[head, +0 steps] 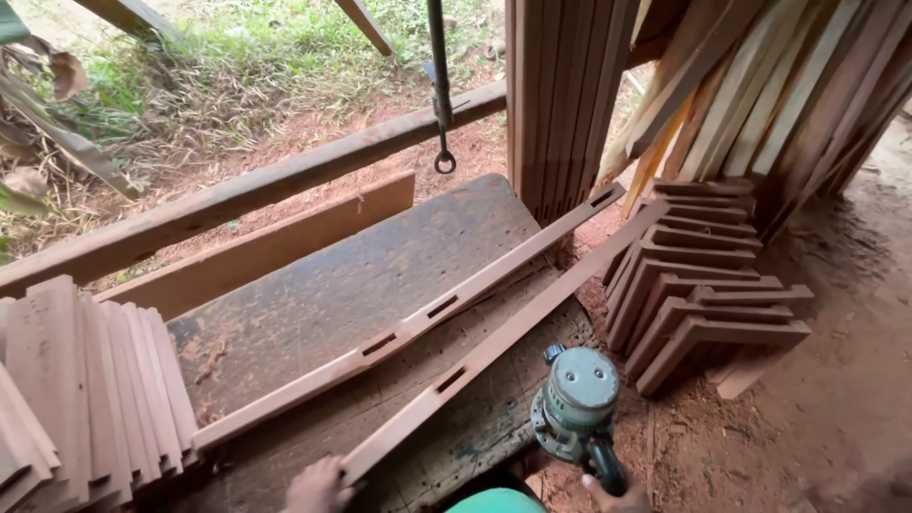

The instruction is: Use a power router to shape the edges of curved wooden furniture components.

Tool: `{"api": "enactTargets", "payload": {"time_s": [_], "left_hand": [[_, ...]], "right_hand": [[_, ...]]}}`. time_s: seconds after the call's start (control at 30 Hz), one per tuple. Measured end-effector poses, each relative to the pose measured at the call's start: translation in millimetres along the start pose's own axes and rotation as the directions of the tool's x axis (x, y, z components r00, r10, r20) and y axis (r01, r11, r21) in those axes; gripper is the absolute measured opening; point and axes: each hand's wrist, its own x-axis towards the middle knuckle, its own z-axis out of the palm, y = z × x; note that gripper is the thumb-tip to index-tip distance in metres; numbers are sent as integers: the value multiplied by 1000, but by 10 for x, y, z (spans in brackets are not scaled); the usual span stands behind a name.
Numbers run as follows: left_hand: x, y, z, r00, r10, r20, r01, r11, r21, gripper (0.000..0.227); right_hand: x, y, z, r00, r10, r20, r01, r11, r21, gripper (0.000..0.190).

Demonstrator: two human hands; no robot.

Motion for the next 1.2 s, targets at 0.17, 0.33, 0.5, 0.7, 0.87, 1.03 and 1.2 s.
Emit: {"api": "enactTargets", "payload": {"time_s": [0.17,0.33,0.5,0.7,0.87,1.03,1.2], "left_hand": [[104,1536,-420,921,232,-312,-311,921,-235,65],[217,2374,-839,912,334,-238,-393,878,-274,68],[196,2643,-987,898,407,-168,-439,854,-278,72],[218,2560,-635,862,448,-237,-503,810,-301,73],[-64,2342,-579,848,450,-280,-524,789,-321,72],[-86,2086,-511,857,425,-292,-511,775,-371,68],[15,1998,-379,851,432,-299,-523,751,-404,48]], "right_hand": [[-193,-94,108,992,75,-101,-79,996,-43,55],[-431,-438,197,988,118,-96,-118,993,4,59],[-655,-363,268,984,176,9,-172,954,246,59],[-863,-556,416,990,12,-143,27,962,270,49],[-1102,-930,498,973,-119,-199,162,963,215,38],[-1038,-1009,617,972,-44,-232,97,970,222,36],[-1108,-1036,699,963,14,-268,41,979,198,31]]}}
